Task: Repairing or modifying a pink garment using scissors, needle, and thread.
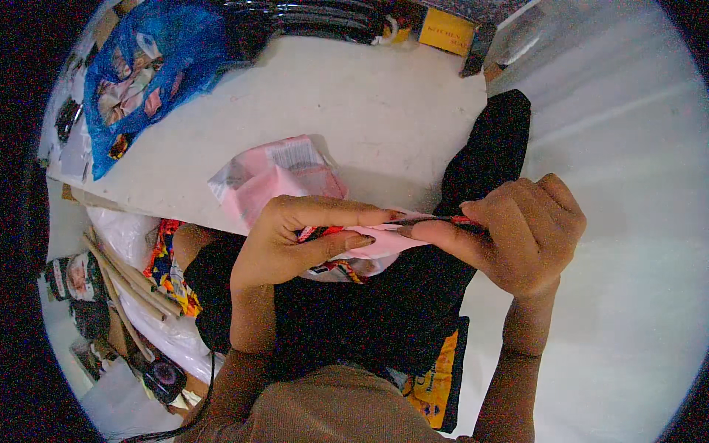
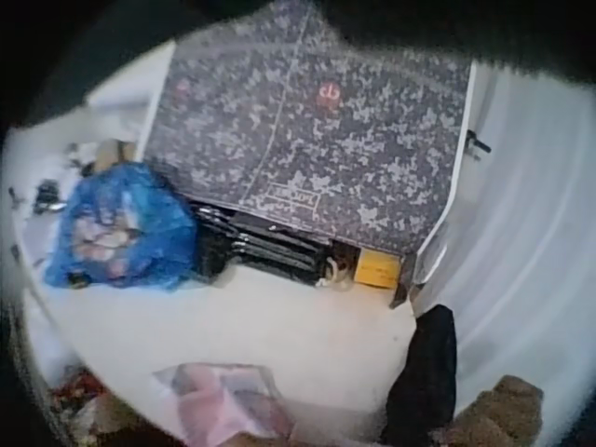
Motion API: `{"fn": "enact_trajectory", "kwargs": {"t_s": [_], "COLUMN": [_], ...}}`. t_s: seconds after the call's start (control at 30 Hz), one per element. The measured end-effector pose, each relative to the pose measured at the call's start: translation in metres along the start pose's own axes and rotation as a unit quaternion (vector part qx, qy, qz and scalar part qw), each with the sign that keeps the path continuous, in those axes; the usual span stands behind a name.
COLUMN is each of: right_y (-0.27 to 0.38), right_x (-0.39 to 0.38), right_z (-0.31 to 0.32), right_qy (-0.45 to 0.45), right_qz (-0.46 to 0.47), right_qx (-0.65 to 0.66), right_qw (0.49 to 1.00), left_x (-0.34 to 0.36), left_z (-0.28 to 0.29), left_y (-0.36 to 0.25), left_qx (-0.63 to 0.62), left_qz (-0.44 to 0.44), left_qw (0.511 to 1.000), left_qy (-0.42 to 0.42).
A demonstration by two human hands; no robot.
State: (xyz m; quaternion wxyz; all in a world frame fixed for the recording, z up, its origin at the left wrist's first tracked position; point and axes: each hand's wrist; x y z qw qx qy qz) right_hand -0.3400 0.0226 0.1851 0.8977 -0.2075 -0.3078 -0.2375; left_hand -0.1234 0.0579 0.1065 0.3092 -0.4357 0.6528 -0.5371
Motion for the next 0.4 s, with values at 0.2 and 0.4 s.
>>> {"fn": "enact_trajectory", "kwargs": {"t_s": [0.2,0.4], "right_y": [0.0029,0.0071], "right_x": [0.0007,-0.0092], "right_z": [-0.0010,-0.0017], "right_qy": [-0.003,-0.022], "right_qz": [-0.015,-0.174], "right_qx": [0.003,0.140], "right_qw": [1.000,0.975], "left_x": [0.0006,-0.0007], "left_z": [0.0000,0.0012], "left_y": [0.0016,0.0050], "left_qx": [0.010,0.039], "left_qz": [0.003,-0.005], "left_qw": [1.000,0.999], "left_qy": [0.004,-0.003]}}
Point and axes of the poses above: each hand's wrist, its own x-axis towards the middle knuckle, its own z-axis out of the back of the hand, y = z × x, and after that the axes turned 7 degrees about z, right-handed
